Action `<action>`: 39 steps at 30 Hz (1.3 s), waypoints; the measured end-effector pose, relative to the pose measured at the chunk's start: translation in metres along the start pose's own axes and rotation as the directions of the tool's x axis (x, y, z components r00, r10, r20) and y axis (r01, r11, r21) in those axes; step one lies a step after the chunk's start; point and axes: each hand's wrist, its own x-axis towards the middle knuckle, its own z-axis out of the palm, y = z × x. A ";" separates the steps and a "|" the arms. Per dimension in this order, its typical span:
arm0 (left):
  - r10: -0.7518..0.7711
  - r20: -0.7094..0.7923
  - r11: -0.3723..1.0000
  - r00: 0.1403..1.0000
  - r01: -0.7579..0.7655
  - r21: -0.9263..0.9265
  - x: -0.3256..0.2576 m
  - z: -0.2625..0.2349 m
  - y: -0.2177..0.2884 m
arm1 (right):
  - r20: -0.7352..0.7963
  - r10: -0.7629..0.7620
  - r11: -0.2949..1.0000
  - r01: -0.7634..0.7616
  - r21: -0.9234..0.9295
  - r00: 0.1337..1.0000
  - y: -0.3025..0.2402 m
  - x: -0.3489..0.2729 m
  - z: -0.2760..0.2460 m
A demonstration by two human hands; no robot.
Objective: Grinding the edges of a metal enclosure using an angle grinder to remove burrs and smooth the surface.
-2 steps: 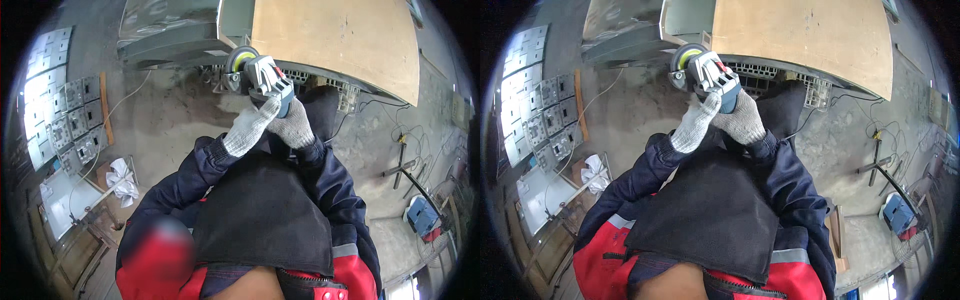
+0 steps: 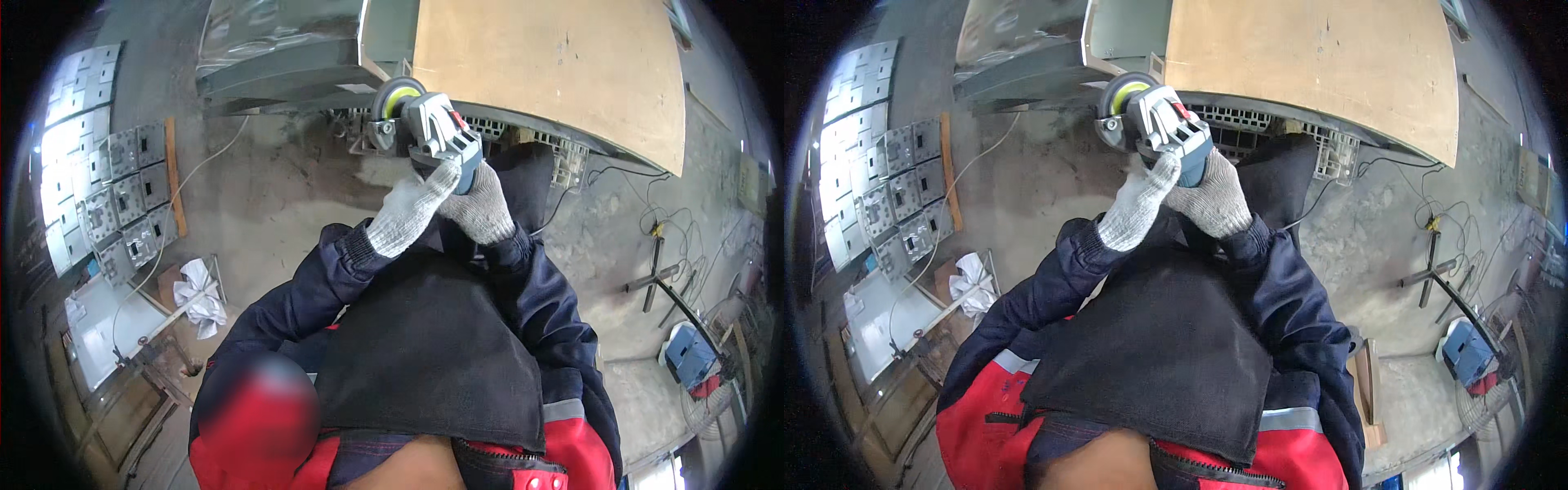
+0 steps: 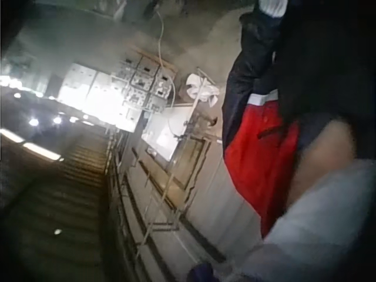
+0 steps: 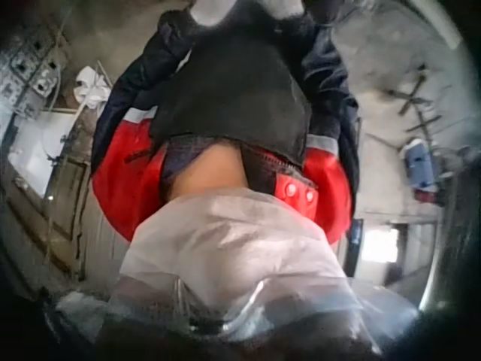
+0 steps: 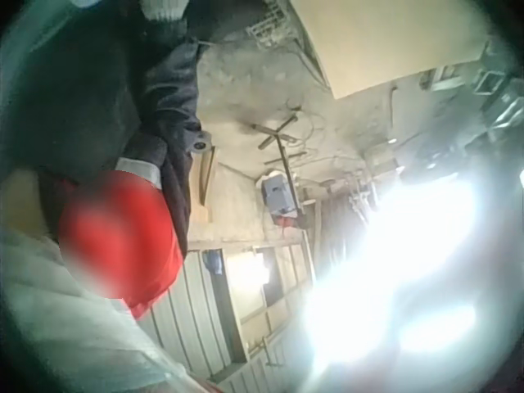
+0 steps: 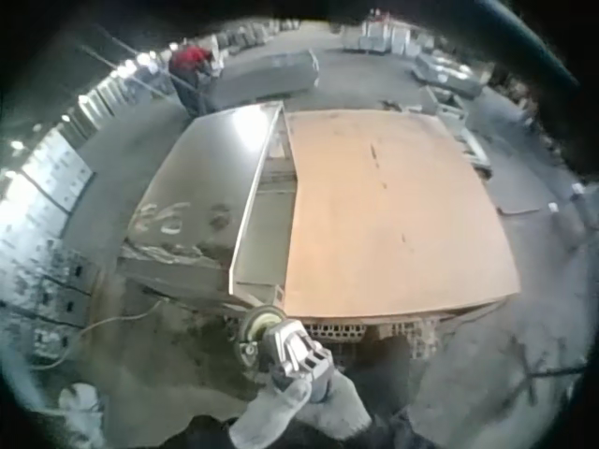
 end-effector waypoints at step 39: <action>0.658 -0.427 0.726 0.620 -0.674 0.140 0.037 -0.089 -0.004 | -0.374 0.024 0.958 0.085 0.273 0.927 -0.056 -0.063 -0.076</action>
